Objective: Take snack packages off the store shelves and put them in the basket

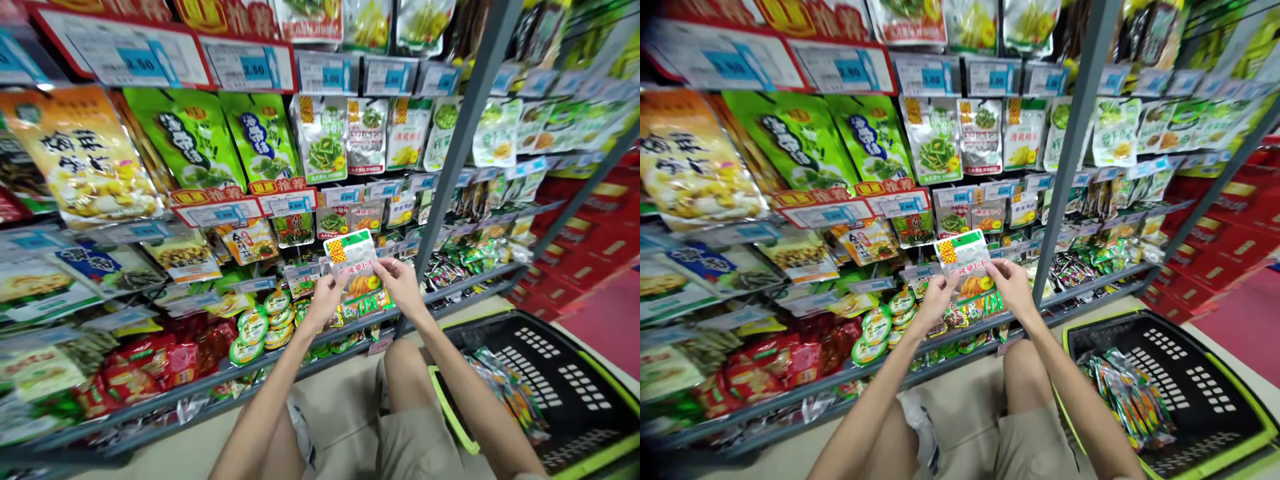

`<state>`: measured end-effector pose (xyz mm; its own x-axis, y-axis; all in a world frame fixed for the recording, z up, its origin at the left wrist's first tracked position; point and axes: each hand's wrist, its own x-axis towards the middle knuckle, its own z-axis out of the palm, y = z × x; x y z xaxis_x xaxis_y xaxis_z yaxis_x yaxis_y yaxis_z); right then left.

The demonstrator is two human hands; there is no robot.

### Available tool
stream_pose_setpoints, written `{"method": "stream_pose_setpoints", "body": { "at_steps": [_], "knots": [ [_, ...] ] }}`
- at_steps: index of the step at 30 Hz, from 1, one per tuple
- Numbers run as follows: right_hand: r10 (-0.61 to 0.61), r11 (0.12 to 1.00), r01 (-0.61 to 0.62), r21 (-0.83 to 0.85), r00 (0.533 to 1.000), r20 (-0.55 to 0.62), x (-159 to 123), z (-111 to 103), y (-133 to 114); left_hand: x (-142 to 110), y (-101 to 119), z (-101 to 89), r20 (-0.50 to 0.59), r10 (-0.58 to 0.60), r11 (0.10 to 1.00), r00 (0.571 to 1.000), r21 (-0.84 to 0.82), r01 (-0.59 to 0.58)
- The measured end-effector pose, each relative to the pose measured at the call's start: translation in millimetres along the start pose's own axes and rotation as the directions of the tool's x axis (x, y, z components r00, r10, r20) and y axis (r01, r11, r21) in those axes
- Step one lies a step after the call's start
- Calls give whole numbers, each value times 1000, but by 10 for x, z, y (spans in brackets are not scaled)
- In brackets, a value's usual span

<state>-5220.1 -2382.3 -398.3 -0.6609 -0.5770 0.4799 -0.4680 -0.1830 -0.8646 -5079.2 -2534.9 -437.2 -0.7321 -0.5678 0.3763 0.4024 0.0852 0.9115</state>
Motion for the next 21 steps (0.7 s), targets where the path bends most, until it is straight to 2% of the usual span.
{"method": "stream_pose_setpoints", "body": {
  "at_steps": [2,5,9,13,16,19,21],
  "knots": [
    [-8,1000,8,5,1000,-1,171,-89,-40,181,184,33,38,11,998,999,62,-14],
    [-6,1000,6,10,1000,1,396,-241,-26,493,334,95,-18,66,998,998,12,-66],
    [7,1000,-7,10,1000,-14,622,-392,142,859,300,191,-69,125,991,990,51,-122],
    [14,998,-17,-63,999,-43,901,-507,303,1197,197,316,-50,67,994,997,85,-63],
    [-3,998,0,-65,998,-60,1153,-568,324,1432,174,409,-59,64,991,996,118,-57],
    [-19,999,17,-37,998,-65,1345,-614,285,1549,248,499,-80,78,986,994,155,-65],
    [-27,999,26,-35,999,-47,1360,-669,271,1480,325,559,-77,95,977,992,200,-78]
  ]
}}
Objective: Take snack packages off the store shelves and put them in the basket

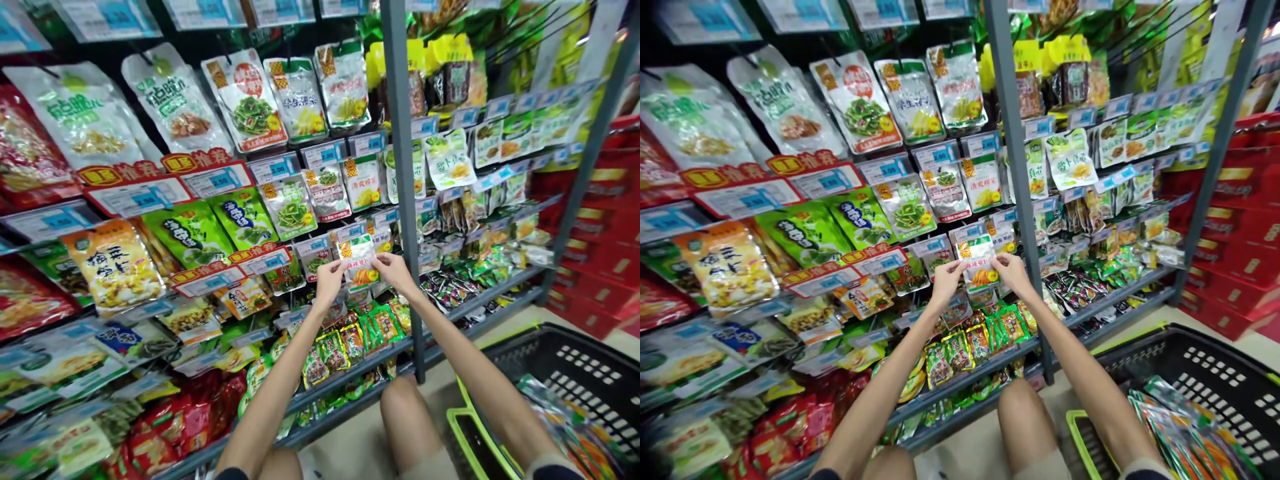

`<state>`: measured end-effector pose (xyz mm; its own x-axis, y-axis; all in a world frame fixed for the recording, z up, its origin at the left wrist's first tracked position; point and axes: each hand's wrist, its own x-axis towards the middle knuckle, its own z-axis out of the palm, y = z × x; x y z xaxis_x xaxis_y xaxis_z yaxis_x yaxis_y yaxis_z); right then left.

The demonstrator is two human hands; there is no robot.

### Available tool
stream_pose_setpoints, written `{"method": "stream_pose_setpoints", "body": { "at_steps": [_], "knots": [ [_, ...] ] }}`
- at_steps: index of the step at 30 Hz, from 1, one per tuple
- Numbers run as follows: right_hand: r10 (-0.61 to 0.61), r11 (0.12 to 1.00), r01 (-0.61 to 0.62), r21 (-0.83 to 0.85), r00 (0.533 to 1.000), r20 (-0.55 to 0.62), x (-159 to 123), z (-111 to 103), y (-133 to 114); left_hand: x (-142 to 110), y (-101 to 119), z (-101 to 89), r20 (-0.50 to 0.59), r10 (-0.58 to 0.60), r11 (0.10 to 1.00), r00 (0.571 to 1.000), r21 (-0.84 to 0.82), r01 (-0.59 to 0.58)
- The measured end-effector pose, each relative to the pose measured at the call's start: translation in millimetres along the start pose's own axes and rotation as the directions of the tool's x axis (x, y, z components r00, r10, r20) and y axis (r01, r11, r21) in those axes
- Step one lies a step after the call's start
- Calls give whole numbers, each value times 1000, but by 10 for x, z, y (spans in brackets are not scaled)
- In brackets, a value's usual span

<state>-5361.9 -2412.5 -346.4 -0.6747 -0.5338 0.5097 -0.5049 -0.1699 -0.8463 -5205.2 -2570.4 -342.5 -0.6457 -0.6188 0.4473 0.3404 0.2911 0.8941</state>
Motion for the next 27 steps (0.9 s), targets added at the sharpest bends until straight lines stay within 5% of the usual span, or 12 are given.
{"method": "stream_pose_setpoints", "body": {
  "at_steps": [3,7,9,12,17,22,27],
  "knots": [
    [6,1000,-8,11,992,129,-236,-190,60,-381,85,17,90,-23,998,996,61,18],
    [101,992,-122,30,916,387,-796,-530,226,-1019,-11,-41,257,-236,972,937,54,229],
    [136,989,-150,1,896,424,-920,-607,247,-1103,-68,-69,273,-277,961,921,82,264],
    [88,996,-78,-41,940,329,-720,-525,162,-815,-53,-61,200,-219,973,955,117,199],
    [-84,995,88,-52,994,76,10,-185,-55,-97,140,23,4,-109,994,994,20,109],
    [-142,988,142,-57,990,2,315,-13,-93,91,192,83,-177,36,999,984,42,-29],
    [-144,985,143,-102,990,-5,416,40,-84,253,86,124,-256,-59,998,965,6,63]
  ]
}}
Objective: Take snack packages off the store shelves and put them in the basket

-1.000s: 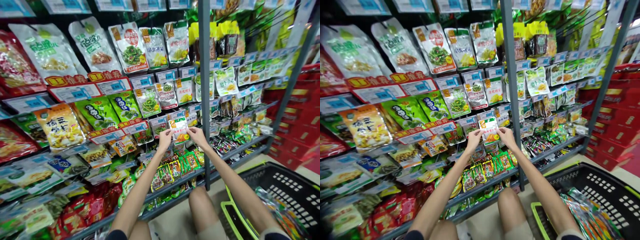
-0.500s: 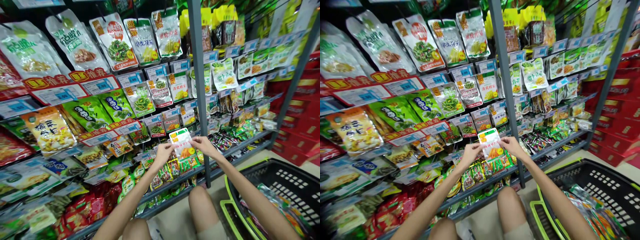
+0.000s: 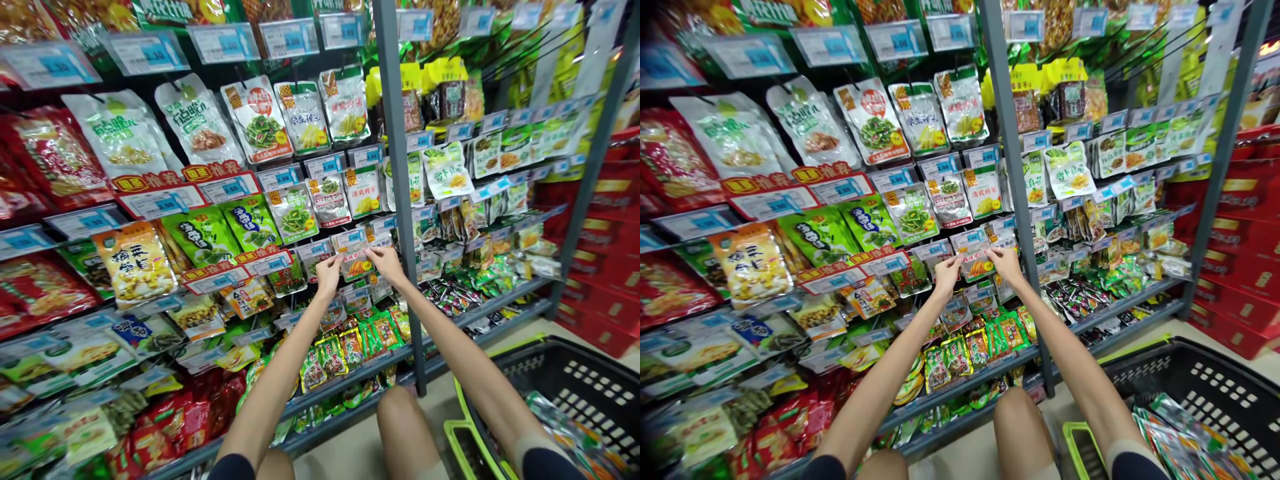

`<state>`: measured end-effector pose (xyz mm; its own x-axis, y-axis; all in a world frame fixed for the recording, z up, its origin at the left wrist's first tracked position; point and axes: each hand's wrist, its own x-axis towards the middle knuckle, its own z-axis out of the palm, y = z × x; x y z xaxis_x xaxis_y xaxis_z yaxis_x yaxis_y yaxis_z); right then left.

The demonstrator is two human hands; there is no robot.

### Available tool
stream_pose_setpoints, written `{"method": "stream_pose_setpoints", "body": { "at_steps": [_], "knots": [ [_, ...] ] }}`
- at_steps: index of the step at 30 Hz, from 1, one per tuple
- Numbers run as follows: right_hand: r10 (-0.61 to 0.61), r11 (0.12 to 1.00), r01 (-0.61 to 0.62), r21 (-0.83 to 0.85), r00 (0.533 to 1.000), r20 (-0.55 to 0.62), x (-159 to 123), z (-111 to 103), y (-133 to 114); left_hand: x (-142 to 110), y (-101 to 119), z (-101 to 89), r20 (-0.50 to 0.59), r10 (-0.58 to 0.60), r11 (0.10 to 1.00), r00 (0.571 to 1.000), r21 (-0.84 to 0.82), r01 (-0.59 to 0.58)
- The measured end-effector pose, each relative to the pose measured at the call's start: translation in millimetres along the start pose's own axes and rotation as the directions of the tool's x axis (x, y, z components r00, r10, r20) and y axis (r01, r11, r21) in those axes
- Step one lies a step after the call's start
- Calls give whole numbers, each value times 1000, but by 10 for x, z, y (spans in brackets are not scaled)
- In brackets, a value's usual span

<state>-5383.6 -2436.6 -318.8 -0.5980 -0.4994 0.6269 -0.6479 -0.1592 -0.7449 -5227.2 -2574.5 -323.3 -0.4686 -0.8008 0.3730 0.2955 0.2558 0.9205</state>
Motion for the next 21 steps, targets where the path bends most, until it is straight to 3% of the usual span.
{"method": "stream_pose_setpoints", "body": {
  "at_steps": [11,16,21],
  "knots": [
    [30,995,-32,-98,999,-25,34,112,105,85,-286,62,-59,31,999,998,47,-28],
    [37,988,-40,-149,999,-25,149,218,138,164,-182,-10,-61,47,981,997,192,-35],
    [-3,988,-16,-153,993,-120,-31,230,28,-54,-29,-249,43,94,946,995,306,-102]
  ]
}}
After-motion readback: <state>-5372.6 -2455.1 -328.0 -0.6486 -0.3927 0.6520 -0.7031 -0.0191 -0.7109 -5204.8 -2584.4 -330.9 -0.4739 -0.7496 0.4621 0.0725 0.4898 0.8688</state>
